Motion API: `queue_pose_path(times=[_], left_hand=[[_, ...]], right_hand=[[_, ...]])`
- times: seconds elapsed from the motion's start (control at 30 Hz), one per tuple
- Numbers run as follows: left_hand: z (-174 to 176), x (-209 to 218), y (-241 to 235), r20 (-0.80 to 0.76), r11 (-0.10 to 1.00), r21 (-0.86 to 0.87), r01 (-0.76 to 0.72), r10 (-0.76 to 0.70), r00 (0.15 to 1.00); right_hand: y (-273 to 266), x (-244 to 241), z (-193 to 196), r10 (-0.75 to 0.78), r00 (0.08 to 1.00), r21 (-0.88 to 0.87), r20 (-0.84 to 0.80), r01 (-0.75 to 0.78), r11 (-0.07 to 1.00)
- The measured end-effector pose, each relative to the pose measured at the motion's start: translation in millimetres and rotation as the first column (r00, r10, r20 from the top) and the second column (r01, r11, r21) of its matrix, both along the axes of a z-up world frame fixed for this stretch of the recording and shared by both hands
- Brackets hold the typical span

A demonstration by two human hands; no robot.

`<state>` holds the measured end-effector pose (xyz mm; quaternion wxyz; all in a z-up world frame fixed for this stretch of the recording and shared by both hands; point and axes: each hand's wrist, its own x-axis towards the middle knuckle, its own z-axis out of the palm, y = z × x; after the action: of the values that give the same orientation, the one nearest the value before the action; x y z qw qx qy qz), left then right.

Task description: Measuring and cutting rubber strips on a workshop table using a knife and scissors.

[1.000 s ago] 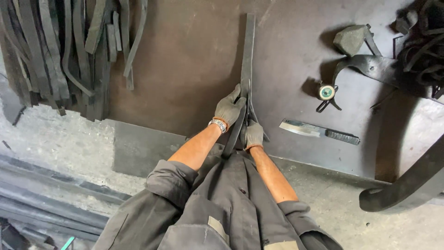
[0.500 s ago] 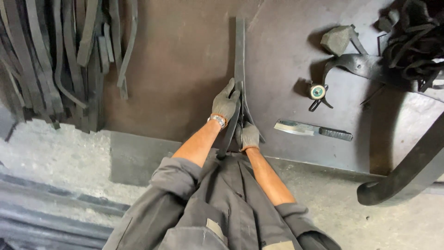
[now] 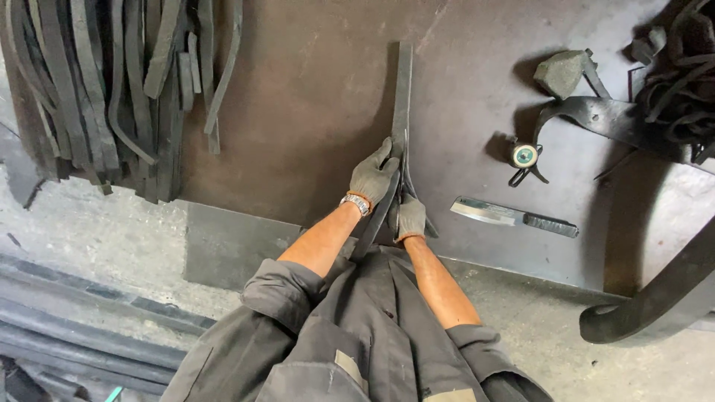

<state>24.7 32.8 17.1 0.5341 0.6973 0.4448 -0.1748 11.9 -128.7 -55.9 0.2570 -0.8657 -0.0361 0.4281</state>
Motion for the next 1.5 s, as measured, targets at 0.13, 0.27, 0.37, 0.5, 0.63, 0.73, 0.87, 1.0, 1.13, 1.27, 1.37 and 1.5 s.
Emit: queue_pose_path(times=[0.13,0.27,0.37,0.5,0.63,0.73,0.87,1.0,1.13,1.27,1.37,1.5], left_hand=[[12.7,12.3,5.1,-0.082,0.999,-0.045,-0.025,0.021,0.996],[-17.6,14.4,10.7,-0.083,0.997,-0.058,-0.041,0.036,0.996],[-52.8,8.4,6.6,0.045,0.972,-0.105,-0.212,0.218,0.975],[-27.6,26.4,16.1,0.102,0.984,-0.052,-0.171,0.175,0.979],[9.0,29.2,16.9,0.001,0.989,-0.086,-0.121,0.121,0.993],[-10.5,8.4,5.6,0.009,0.987,-0.109,-0.121,0.123,0.992],[-8.3,-3.2,3.8,0.063,0.997,-0.071,-0.040,0.044,0.997],[-3.6,-0.5,7.2,0.038,0.995,-0.086,-0.051,0.054,0.998],[-9.3,6.7,12.1,-0.025,0.997,-0.074,-0.020,0.018,1.000],[-5.3,16.9,15.6,-0.015,0.995,-0.093,-0.021,0.020,1.000],[-1.6,28.7,19.9,-0.050,0.992,-0.097,-0.083,0.078,0.996],[-7.4,43.3,16.5,0.035,0.974,-0.073,-0.217,0.220,0.975]], right_hand=[[-35.1,-26.9,-102.5,0.159,0.986,-0.084,0.042,-0.155,0.984],[-7.2,5.7,-20.2,0.080,0.995,0.037,0.061,-0.082,0.996],[-4.2,3.1,-28.3,0.085,0.992,-0.002,0.089,-0.085,0.996],[-9.2,-1.0,-45.7,0.039,0.999,-0.068,0.023,-0.037,0.997],[6.5,12.7,7.8,-0.022,0.995,-0.101,-0.099,0.012,0.995],[5.3,13.3,3.1,0.087,0.995,0.041,0.052,-0.089,0.995],[2.6,2.2,-4.1,0.116,0.993,-0.094,-0.019,-0.117,0.989],[-4.9,-2.0,-19.2,0.112,0.994,-0.035,0.019,-0.111,0.993],[-0.6,-3.7,-24.8,0.065,0.994,-0.052,0.090,-0.060,0.997],[-6.2,-6.6,-41.9,0.062,0.990,-0.059,0.124,-0.055,0.997],[-0.8,-7.3,-38.6,0.026,0.995,-0.057,0.094,-0.021,0.998],[-0.6,-3.7,-38.1,-0.082,0.996,-0.075,0.028,0.084,0.994]])
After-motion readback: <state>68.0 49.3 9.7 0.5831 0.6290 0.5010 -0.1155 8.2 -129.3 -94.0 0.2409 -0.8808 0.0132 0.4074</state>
